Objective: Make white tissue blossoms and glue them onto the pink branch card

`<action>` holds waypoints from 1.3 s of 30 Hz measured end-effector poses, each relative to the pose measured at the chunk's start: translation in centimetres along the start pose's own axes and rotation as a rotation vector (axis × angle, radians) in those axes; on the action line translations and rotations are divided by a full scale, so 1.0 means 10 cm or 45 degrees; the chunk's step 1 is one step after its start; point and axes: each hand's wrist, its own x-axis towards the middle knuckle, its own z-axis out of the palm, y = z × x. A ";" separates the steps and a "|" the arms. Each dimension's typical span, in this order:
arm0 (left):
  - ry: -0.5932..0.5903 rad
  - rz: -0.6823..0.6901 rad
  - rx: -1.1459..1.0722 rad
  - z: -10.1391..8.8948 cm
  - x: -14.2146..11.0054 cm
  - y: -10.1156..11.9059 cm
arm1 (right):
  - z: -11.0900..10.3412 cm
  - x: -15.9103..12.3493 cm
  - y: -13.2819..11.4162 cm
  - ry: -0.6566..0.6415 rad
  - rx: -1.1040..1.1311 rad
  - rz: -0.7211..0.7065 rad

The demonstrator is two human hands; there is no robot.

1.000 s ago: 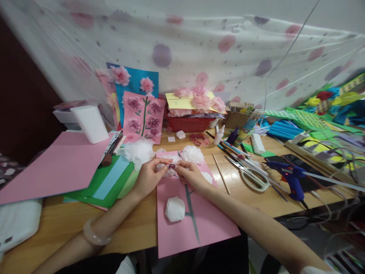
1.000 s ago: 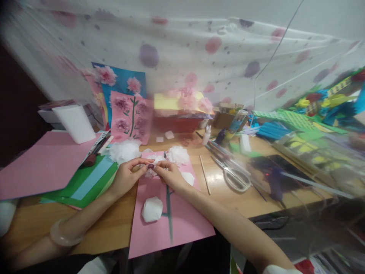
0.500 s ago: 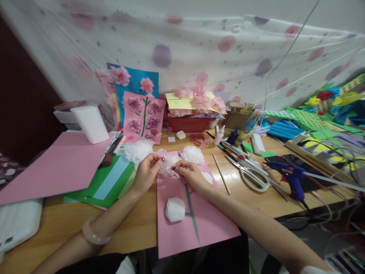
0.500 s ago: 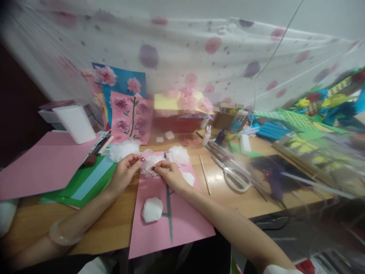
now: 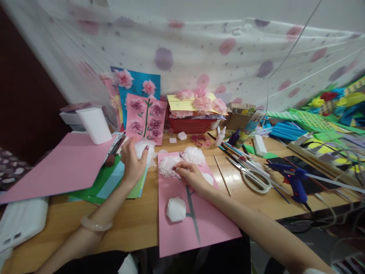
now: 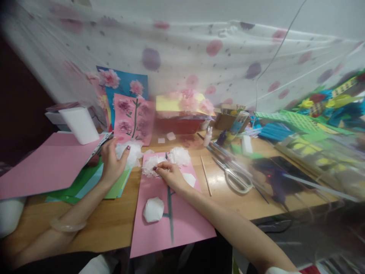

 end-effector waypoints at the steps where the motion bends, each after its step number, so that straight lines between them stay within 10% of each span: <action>1: -0.101 0.121 0.067 0.01 -0.06 0.06 | 0.00 0.00 0.01 -0.002 -0.018 -0.015; 8: -0.668 0.307 0.047 0.09 -0.33 0.25 | -0.01 -0.01 -0.02 -0.041 -0.082 -0.113; 17: -0.177 0.042 0.543 -0.33 0.34 -0.11 | 0.02 -0.03 -0.07 -0.080 0.224 0.028; 23: -1.083 -0.109 0.413 -0.74 0.37 -0.24 | 0.04 -0.03 -0.10 -0.060 0.231 0.043; 27: -1.305 -0.135 0.335 -0.76 0.27 -0.36 | 0.04 -0.03 -0.08 -0.067 0.245 0.058; 29: -1.176 -0.136 0.291 -0.70 0.28 -0.34 | 0.04 -0.03 -0.08 -0.078 0.272 0.063; 33: -0.466 0.106 0.247 -0.46 0.22 -0.08 | 0.04 -0.01 -0.16 -0.018 0.483 0.024; 36: -0.621 -0.001 -0.127 -0.21 -0.03 0.23 | 0.10 0.05 -0.31 0.081 0.628 0.067; 39: -0.969 -0.651 -0.727 -0.02 -0.31 0.47 | 0.23 0.11 -0.47 0.054 0.579 0.147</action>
